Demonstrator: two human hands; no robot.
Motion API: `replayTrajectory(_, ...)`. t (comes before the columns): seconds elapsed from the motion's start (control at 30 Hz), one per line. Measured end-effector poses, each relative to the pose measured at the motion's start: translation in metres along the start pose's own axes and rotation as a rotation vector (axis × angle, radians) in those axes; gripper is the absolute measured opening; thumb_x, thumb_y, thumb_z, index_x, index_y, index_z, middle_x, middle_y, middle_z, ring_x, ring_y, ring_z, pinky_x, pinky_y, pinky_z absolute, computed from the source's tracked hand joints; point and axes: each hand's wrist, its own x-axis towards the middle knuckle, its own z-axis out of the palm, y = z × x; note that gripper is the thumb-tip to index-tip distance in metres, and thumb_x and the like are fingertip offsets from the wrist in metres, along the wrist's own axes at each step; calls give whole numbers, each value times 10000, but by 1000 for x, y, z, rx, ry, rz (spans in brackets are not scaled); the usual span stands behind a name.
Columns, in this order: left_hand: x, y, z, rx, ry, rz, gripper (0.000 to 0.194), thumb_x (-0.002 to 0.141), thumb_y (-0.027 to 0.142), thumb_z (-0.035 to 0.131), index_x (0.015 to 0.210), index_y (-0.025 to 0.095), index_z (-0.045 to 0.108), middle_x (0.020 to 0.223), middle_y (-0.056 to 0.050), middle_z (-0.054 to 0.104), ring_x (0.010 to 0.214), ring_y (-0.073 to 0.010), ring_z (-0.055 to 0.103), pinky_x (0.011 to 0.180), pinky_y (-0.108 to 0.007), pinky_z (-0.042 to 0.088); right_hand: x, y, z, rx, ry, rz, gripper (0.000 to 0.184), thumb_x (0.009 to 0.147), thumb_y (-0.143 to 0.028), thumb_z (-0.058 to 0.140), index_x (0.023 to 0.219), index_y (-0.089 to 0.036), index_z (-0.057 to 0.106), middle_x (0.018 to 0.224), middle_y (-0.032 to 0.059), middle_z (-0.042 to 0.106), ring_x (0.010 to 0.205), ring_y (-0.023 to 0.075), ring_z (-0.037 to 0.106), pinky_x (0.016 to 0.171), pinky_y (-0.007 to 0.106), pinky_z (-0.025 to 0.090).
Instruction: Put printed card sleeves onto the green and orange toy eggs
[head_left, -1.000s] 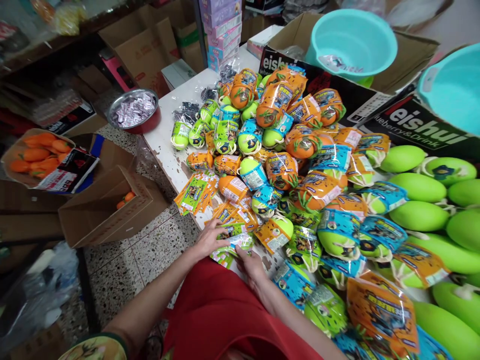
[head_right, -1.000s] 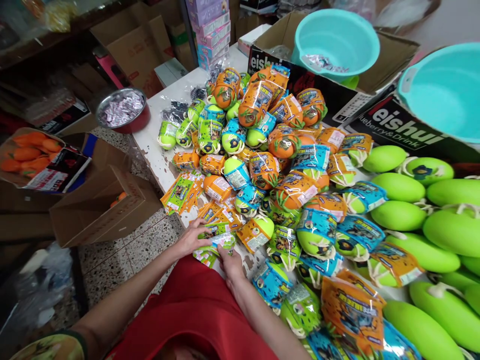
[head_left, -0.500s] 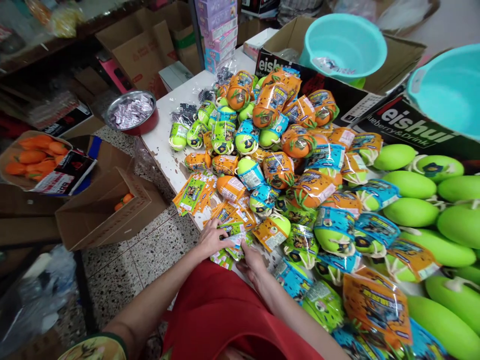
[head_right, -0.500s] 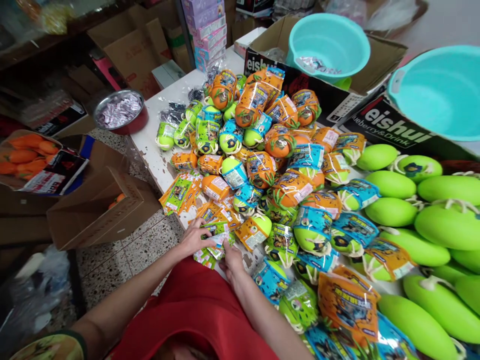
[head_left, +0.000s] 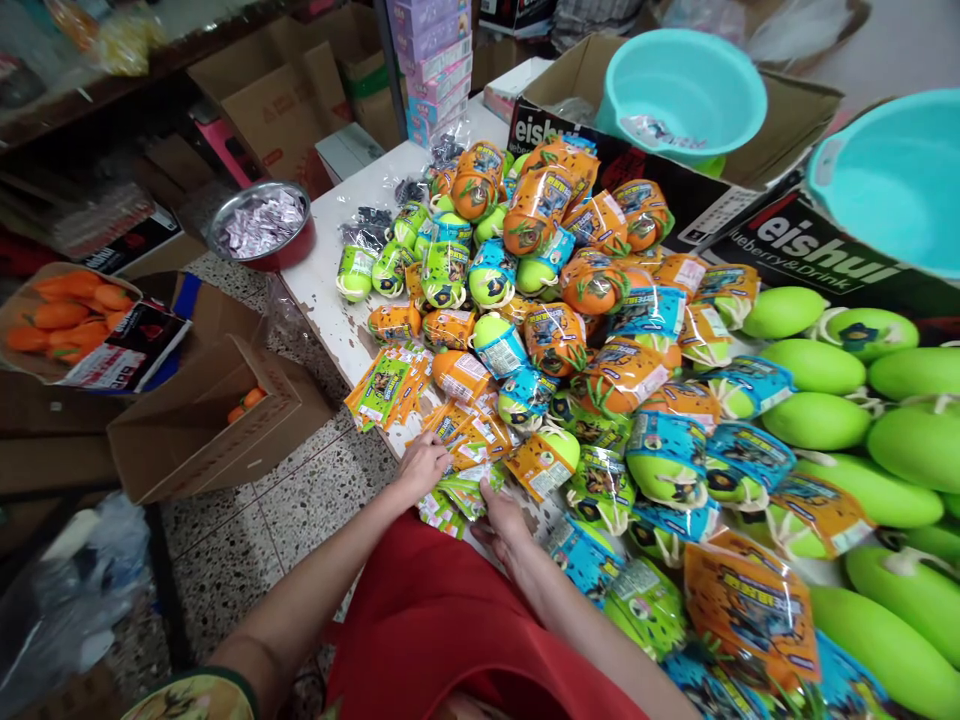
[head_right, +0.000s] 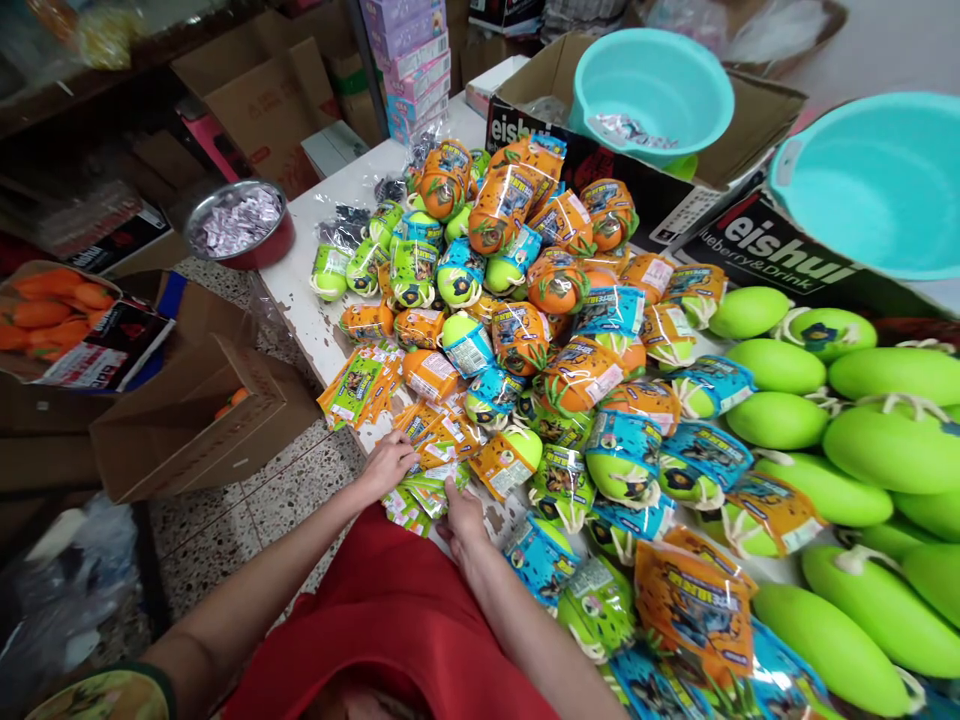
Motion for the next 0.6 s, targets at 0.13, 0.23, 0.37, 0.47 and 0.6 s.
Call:
replayTrajectory(0.13, 4, -3, 6, -22, 62, -14, 193, 824, 243, 548, 716, 190, 699, 885, -46, 592, 863, -186, 558, 815, -319, 456, -1, 0, 0, 17, 9, 6, 364, 643, -493, 727, 722, -212, 510, 586, -27, 599, 457, 124, 500, 447, 250, 410)
replayTrajectory(0.23, -1, -1, 4, -46, 146, -25, 159, 825, 229, 553, 923, 201, 675, 1005, -64, 581, 975, -210, 539, 887, -367, 434, -1, 0, -1, 37, -2, 9, 358, 645, -481, 736, 719, -209, 516, 599, -18, 612, 464, 122, 503, 443, 245, 411)
replayTrajectory(0.37, -20, 5, -4, -106, 154, 40, 369, 804, 351, 595, 1145, 211, 571, 1151, -91, 553, 1115, -236, 489, 977, -403, 381, -2, 0, -3, 64, -27, 16, 351, 644, -471, 744, 737, -211, 528, 657, -6, 638, 504, 126, 522, 473, 251, 427)
replayTrajectory(0.47, -35, 9, -1, -286, -58, 102, 603, 619, 332, 760, 1180, 246, 557, 1211, -64, 566, 1153, -257, 477, 1019, -402, 340, -1, 0, -4, 77, -56, 28, 340, 663, -488, 723, 765, -220, 540, 684, -14, 635, 524, 123, 512, 506, 258, 426)
replayTrajectory(0.6, -34, 11, 16, -435, -82, -87, 436, 661, 155, 658, 1088, 237, 621, 1138, -63, 623, 1129, -269, 502, 1010, -412, 319, -1, -4, -7, 79, -117, 48, 385, 675, -583, 665, 825, -236, 594, 802, 7, 652, 621, 151, 548, 581, 298, 440)
